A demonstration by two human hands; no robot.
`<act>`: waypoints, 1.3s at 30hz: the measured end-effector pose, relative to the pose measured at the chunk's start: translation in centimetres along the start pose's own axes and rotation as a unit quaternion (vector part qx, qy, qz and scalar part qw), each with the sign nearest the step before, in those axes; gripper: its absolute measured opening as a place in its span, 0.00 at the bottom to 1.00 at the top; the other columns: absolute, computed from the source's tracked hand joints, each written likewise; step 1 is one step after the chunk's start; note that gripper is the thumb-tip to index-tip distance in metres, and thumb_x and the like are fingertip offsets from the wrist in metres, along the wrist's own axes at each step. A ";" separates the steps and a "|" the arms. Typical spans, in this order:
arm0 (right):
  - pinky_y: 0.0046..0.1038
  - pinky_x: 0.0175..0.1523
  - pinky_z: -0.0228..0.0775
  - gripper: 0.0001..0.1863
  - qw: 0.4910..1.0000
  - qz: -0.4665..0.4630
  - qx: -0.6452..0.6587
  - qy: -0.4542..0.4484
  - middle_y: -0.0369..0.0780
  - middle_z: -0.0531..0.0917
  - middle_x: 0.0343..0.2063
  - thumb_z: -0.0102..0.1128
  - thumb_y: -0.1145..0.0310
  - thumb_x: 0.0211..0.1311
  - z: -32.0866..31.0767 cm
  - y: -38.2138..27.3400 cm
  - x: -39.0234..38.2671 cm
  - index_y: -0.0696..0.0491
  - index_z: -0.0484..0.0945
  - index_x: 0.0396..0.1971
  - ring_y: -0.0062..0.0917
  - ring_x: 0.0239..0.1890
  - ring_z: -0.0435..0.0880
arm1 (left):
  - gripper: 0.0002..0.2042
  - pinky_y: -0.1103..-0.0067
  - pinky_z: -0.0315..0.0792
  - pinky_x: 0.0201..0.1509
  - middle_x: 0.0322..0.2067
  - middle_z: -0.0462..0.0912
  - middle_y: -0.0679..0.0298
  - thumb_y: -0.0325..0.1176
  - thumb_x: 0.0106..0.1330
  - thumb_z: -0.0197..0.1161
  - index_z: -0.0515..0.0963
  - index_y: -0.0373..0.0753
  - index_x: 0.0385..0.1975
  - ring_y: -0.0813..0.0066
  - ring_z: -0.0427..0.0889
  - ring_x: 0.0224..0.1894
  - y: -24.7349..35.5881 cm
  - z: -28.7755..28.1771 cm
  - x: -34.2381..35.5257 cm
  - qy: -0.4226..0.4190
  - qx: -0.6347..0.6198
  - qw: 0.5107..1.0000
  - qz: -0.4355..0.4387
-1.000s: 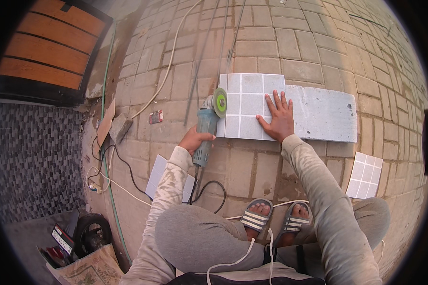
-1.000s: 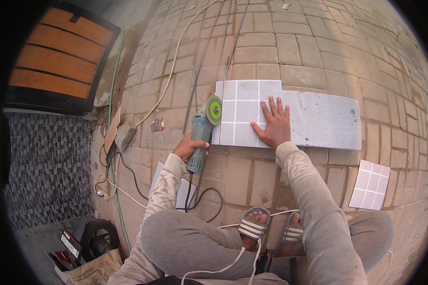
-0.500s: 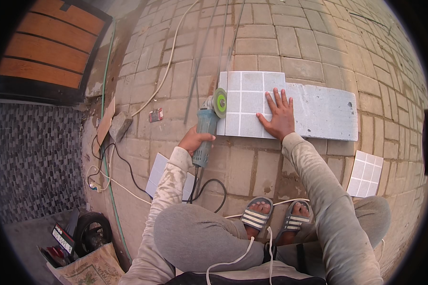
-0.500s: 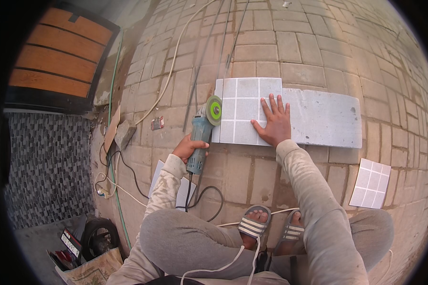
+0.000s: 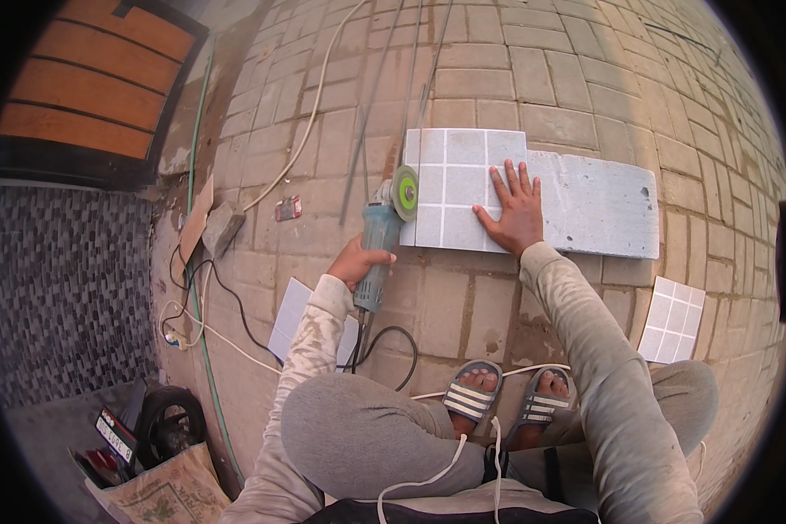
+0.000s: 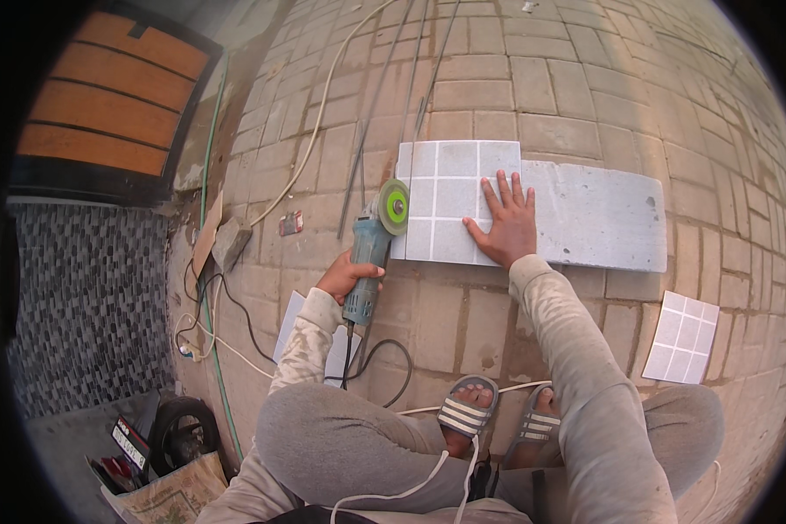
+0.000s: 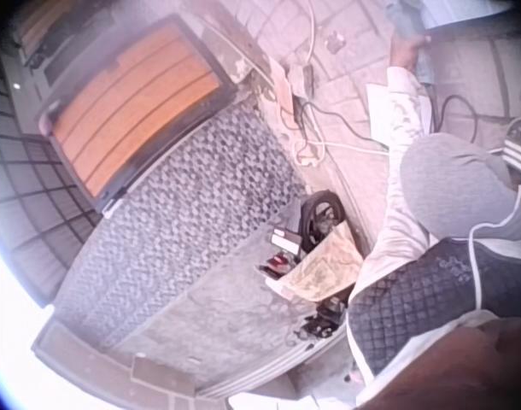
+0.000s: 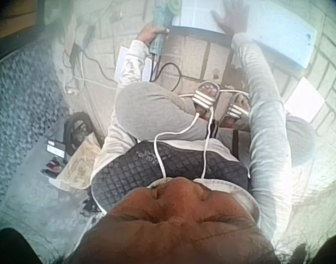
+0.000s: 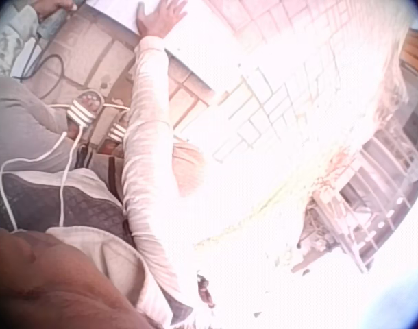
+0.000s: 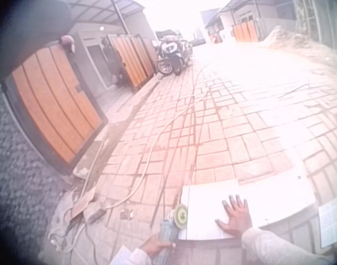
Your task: The person uses a handheld angle grinder to cut through several white square tiles resting on a concrete block while sitting on a paved ground.
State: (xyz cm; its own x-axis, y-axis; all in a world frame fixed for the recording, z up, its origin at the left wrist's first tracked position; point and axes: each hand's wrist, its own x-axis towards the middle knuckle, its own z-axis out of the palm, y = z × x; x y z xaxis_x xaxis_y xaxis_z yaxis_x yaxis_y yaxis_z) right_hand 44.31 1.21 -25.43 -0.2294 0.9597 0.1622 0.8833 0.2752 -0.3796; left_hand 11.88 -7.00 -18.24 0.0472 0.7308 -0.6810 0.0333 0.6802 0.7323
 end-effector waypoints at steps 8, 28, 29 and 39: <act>0.54 0.80 0.36 0.44 1.000 0.001 -0.005 -0.003 0.46 0.56 0.78 0.62 0.41 0.63 0.1 0.0 0.0 0.45 0.64 0.76 0.47 0.81 0.48 | 0.20 0.70 0.81 0.35 0.34 0.80 0.61 0.25 0.54 0.71 0.74 0.35 0.47 0.67 0.84 0.30 -0.3 0.0 -0.5 -0.001 0.002 1.000 0.003; 0.55 0.80 0.37 0.44 1.000 -0.006 -0.001 0.015 0.47 0.58 0.77 0.62 0.41 0.61 0.2 0.1 0.0 0.47 0.66 0.74 0.47 0.80 0.50 | 0.22 0.70 0.81 0.36 0.35 0.79 0.62 0.26 0.54 0.72 0.73 0.35 0.49 0.67 0.84 0.30 -0.9 0.1 -1.6 -0.001 0.008 1.000 -0.008; 0.55 0.80 0.37 0.44 1.000 -0.006 -0.001 0.015 0.47 0.58 0.77 0.62 0.41 0.61 0.2 0.1 0.0 0.47 0.66 0.74 0.47 0.80 0.50 | 0.22 0.70 0.81 0.36 0.35 0.79 0.62 0.26 0.54 0.72 0.73 0.35 0.49 0.67 0.84 0.30 -1.0 0.1 -1.7 0.000 0.008 1.000 -0.008; 0.55 0.80 0.36 0.44 1.000 0.000 -0.003 -0.004 0.45 0.56 0.78 0.61 0.40 0.63 0.1 -0.1 0.1 0.45 0.64 0.76 0.46 0.81 0.48 | 0.24 0.70 0.82 0.36 0.36 0.78 0.61 0.26 0.54 0.71 0.72 0.35 0.51 0.67 0.84 0.30 -1.7 -0.2 -2.0 -0.002 0.008 1.000 0.004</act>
State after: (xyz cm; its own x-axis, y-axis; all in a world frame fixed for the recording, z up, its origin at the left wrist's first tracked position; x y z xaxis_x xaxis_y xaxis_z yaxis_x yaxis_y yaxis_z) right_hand 44.18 1.29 -25.48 -0.2324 0.9603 0.1541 0.8860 0.2744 -0.3739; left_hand 11.57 -9.66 -18.13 0.0513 0.7363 -0.6747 0.0489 0.6729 0.7381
